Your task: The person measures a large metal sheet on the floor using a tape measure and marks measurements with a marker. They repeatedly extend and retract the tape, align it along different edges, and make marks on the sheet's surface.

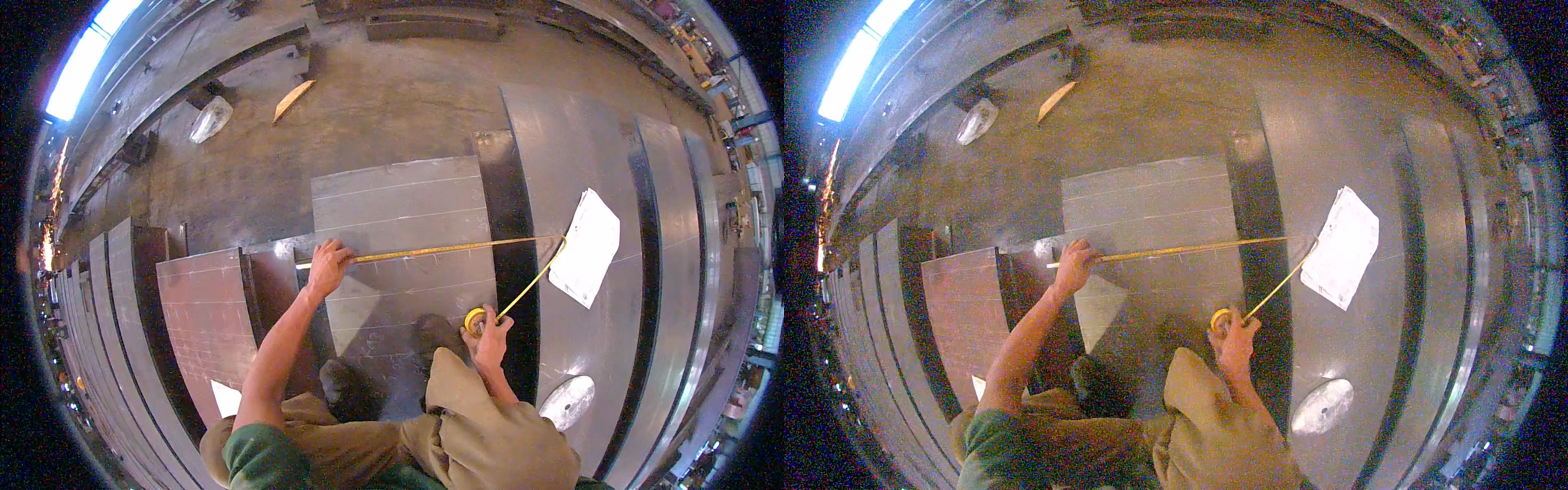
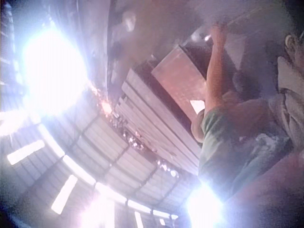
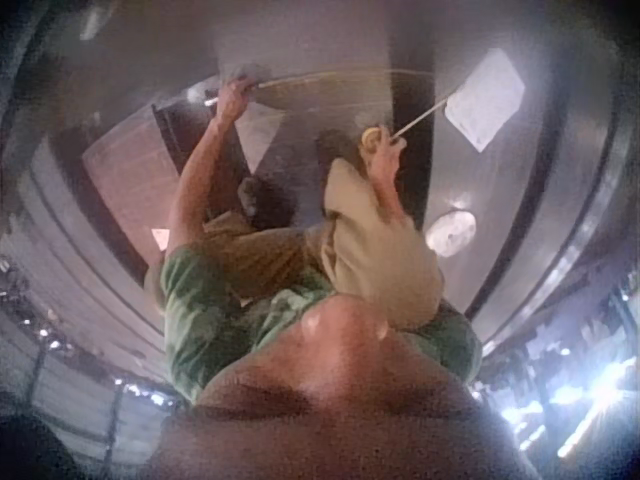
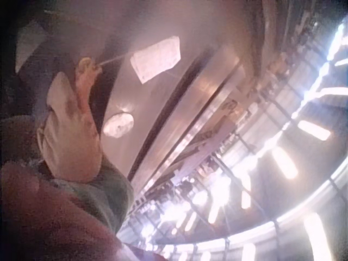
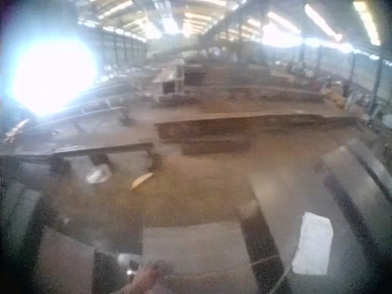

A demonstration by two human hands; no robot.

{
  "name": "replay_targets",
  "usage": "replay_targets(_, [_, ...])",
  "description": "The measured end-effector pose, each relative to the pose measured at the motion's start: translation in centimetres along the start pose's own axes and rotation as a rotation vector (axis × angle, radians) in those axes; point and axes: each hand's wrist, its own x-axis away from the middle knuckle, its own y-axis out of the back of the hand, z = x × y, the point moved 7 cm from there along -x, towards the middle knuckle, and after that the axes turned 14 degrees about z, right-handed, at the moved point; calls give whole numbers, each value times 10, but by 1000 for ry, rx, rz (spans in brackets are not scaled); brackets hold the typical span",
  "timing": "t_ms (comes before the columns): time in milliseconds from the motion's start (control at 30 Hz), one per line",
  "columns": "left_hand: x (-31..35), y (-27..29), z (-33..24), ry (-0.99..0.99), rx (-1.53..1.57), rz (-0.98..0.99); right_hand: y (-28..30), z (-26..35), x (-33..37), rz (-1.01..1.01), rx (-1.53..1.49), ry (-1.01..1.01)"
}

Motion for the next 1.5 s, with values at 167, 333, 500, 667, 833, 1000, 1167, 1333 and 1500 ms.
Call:
replay_targets(167, [-13, -6, -23, -49, 29, -79, 9, 11, 2, 5, -19, -106])
replay_targets(333, [-21, -10, -40, 10, 73, -85, 13, 11, 1, -13, -18, -130])
replay_targets(500, [-26, -9, -43, 18, 88, -52, 11, 5, -2, -58, -18, -63])
replay_targets(667, [-25, -4, -47, 25, 90, -9, 14, 8, -1, -47, -5, -64])
replay_targets(833, [-27, -5, -47, 30, 100, -24, 13, 4, -2, -44, -41, -83])
replay_targets(1000, [-29, -8, -43, 29, 107, -7, 8, 0, -3, -64, -33, -55])
replay_targets(1167, [-30, -7, -43, 38, 110, 19, 7, 0, -5, -41, -21, -82])
replay_targets(1333, [-30, -7, -43, 59, 102, 43, 7, 1, -4, -24, -32, -103])
replay_targets(1500, [-31, -7, -42, 60, 109, 57, 7, 0, -3, -53, -13, -71])
